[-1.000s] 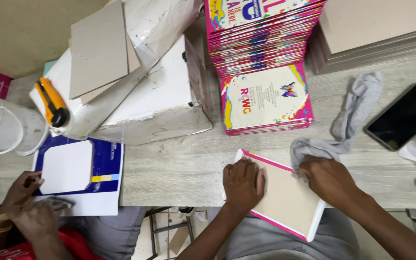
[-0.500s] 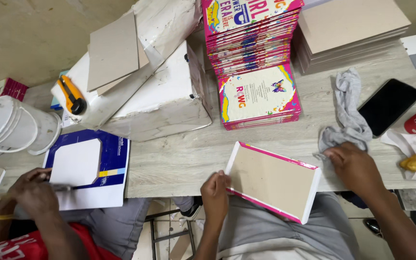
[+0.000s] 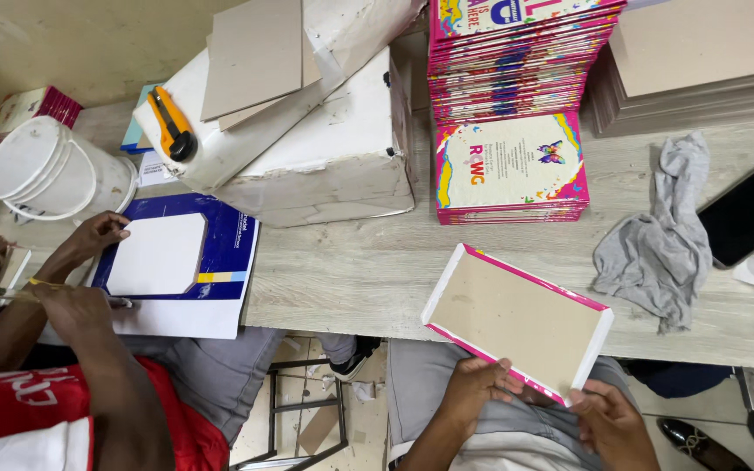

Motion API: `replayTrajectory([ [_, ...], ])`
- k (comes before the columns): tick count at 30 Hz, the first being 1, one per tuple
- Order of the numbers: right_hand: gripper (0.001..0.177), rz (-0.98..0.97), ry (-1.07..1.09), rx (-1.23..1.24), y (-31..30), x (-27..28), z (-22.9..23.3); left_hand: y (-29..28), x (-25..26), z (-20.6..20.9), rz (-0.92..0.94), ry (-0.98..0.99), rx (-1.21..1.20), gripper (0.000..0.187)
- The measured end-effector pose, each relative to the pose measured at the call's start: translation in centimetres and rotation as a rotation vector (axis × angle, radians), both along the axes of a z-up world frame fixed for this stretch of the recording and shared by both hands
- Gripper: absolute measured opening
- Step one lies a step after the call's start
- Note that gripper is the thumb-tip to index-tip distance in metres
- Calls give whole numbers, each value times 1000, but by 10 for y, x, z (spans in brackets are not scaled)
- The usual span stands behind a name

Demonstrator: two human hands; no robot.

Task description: The person applies glue to the spine of a book cover using a brush, then places a book block inside and presses it closed. They repeat this process, stacking the finished books on the table.

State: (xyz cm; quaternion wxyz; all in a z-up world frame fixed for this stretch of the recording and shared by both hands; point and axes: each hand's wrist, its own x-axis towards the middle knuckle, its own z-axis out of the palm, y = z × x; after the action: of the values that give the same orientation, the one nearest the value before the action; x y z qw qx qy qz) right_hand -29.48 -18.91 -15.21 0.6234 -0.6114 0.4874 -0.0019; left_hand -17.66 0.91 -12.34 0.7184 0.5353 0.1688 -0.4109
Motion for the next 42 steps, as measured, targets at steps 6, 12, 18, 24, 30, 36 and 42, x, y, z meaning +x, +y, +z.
replayTrajectory([
  [6,24,-178,-300,272,33,25,26,-19,-8,14,87,-38,45,26],
  [12,28,-174,-376,289,35,24,23,-17,1,32,95,-138,98,86],
  [18,25,-118,-292,347,17,24,42,12,23,68,360,-243,78,65],
  [24,27,-226,-617,494,24,37,10,6,18,79,314,-328,161,82],
  [30,48,-289,-734,401,30,56,44,18,12,53,344,-355,-50,51],
  [36,61,-227,-686,337,28,50,25,33,6,53,365,-242,-209,83],
  [42,73,-200,-774,207,10,60,49,73,27,79,311,-71,-117,89],
])
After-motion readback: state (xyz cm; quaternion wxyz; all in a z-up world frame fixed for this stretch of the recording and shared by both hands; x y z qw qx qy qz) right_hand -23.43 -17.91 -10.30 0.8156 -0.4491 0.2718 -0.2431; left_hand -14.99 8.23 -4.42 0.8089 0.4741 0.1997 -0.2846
